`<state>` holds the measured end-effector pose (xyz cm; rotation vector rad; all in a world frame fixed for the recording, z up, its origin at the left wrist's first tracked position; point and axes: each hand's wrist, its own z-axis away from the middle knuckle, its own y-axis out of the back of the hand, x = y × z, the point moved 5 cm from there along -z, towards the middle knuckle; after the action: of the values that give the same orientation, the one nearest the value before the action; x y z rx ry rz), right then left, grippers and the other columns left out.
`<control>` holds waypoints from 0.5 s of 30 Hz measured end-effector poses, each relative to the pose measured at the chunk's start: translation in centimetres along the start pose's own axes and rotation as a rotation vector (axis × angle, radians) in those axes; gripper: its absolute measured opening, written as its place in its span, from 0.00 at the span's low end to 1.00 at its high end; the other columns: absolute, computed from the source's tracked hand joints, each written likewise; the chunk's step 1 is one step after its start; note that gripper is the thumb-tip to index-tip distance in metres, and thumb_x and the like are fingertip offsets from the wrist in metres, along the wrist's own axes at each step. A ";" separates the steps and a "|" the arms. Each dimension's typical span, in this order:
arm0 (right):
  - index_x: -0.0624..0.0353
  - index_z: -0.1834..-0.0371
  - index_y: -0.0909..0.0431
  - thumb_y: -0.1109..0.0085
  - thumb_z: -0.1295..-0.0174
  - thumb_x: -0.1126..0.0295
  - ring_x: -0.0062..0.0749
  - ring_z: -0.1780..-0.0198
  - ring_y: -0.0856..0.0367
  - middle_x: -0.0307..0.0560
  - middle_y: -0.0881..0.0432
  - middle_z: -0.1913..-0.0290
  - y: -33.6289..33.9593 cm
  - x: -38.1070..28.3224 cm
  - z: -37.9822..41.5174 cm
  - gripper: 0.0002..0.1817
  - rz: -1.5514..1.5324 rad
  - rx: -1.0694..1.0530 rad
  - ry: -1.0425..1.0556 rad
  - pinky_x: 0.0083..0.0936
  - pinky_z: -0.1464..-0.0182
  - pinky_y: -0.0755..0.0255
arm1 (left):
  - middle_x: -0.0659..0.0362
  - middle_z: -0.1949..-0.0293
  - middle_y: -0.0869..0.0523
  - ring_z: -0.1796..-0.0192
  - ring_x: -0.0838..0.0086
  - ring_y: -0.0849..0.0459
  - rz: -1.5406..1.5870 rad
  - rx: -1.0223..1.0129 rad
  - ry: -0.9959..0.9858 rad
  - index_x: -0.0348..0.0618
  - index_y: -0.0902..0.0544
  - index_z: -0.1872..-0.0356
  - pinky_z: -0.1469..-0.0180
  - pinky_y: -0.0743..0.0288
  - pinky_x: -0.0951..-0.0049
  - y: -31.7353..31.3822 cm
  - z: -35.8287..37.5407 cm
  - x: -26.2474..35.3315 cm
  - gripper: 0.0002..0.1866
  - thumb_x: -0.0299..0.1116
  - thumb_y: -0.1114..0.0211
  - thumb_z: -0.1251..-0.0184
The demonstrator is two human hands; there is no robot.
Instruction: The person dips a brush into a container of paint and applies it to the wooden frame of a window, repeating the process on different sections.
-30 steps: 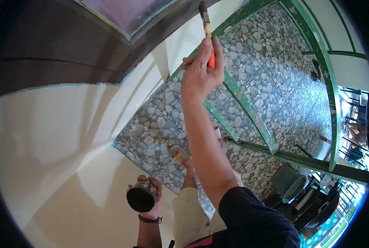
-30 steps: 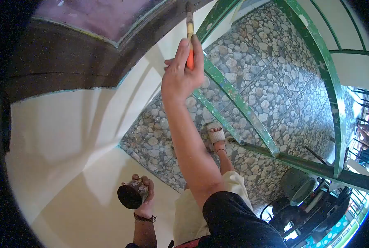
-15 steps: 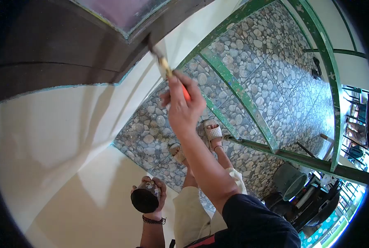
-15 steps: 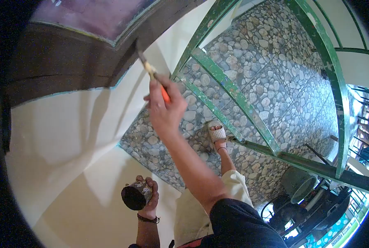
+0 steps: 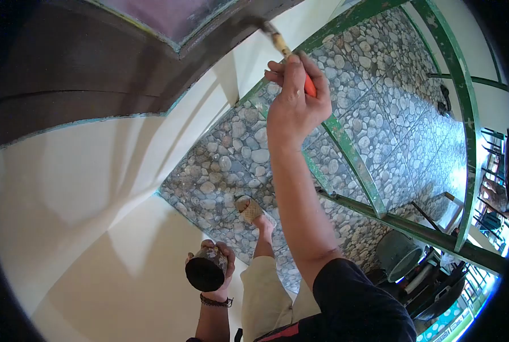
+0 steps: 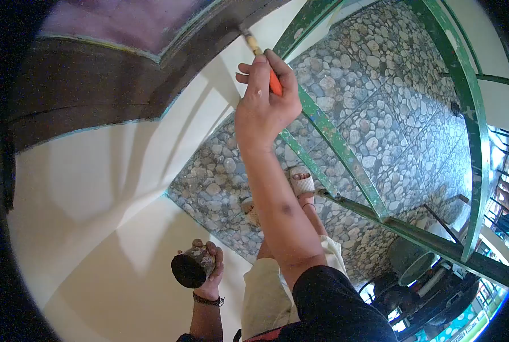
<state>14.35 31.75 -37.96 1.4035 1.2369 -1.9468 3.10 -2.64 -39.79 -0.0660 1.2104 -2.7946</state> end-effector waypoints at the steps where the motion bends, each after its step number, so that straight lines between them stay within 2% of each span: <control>1: 0.77 0.50 0.26 0.43 0.32 0.68 0.29 0.70 0.15 0.52 0.17 0.65 0.0 -0.4 0.2 0.18 0.015 0.051 0.080 0.23 0.68 0.19 | 0.42 0.60 0.24 0.56 0.53 0.25 -0.005 -0.034 0.020 0.38 0.25 0.54 0.56 0.19 0.59 -0.2 -0.1 -0.2 0.28 0.57 0.42 0.37; 5: 0.79 0.47 0.29 0.42 0.32 0.67 0.33 0.71 0.15 0.55 0.19 0.63 -1.0 -0.7 -0.2 0.22 0.023 0.109 0.103 0.23 0.72 0.18 | 0.42 0.61 0.25 0.57 0.53 0.25 -0.009 -0.058 0.008 0.38 0.25 0.54 0.57 0.20 0.59 -0.2 -0.1 -0.3 0.28 0.58 0.42 0.37; 7: 0.79 0.45 0.30 0.44 0.31 0.67 0.32 0.73 0.15 0.55 0.19 0.63 -1.5 0.0 -0.9 0.22 0.017 0.155 0.029 0.22 0.75 0.19 | 0.42 0.62 0.25 0.58 0.53 0.26 0.076 0.112 -0.070 0.38 0.25 0.55 0.56 0.20 0.59 0.7 0.2 0.0 0.29 0.58 0.43 0.37; 11: 0.78 0.47 0.28 0.45 0.31 0.66 0.29 0.74 0.16 0.54 0.19 0.64 -2.1 1.2 -0.5 0.21 0.012 0.072 -0.008 0.21 0.77 0.21 | 0.42 0.63 0.24 0.59 0.55 0.26 0.015 0.046 -0.036 0.37 0.24 0.56 0.53 0.23 0.61 0.1 0.1 0.0 0.28 0.58 0.42 0.37; 13: 0.76 0.51 0.25 0.44 0.31 0.66 0.27 0.75 0.17 0.52 0.18 0.66 -1.6 1.4 1.3 0.19 0.126 0.015 -0.045 0.20 0.78 0.23 | 0.42 0.63 0.24 0.58 0.56 0.26 0.020 0.013 -0.018 0.36 0.24 0.57 0.51 0.24 0.61 0.2 0.1 0.0 0.29 0.57 0.42 0.38; 14: 0.72 0.52 0.23 0.44 0.30 0.65 0.21 0.75 0.18 0.44 0.19 0.74 -1.3 1.4 2.6 0.17 0.151 -0.021 -0.059 0.19 0.75 0.23 | 0.42 0.63 0.24 0.58 0.56 0.26 0.022 0.013 -0.017 0.36 0.24 0.57 0.51 0.24 0.61 0.1 0.2 -0.1 0.29 0.57 0.42 0.38; 15: 0.72 0.52 0.23 0.44 0.30 0.65 0.21 0.75 0.18 0.44 0.19 0.74 -0.7 1.2 4.1 0.17 0.152 -0.021 -0.056 0.19 0.75 0.23 | 0.42 0.63 0.24 0.58 0.55 0.26 0.034 0.072 -0.050 0.36 0.24 0.57 0.51 0.23 0.60 0.2 0.2 -0.2 0.28 0.57 0.42 0.38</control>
<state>11.16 28.77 -38.45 1.3815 1.0892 -1.8521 3.30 -2.95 -39.81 -0.1081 1.0881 -2.7871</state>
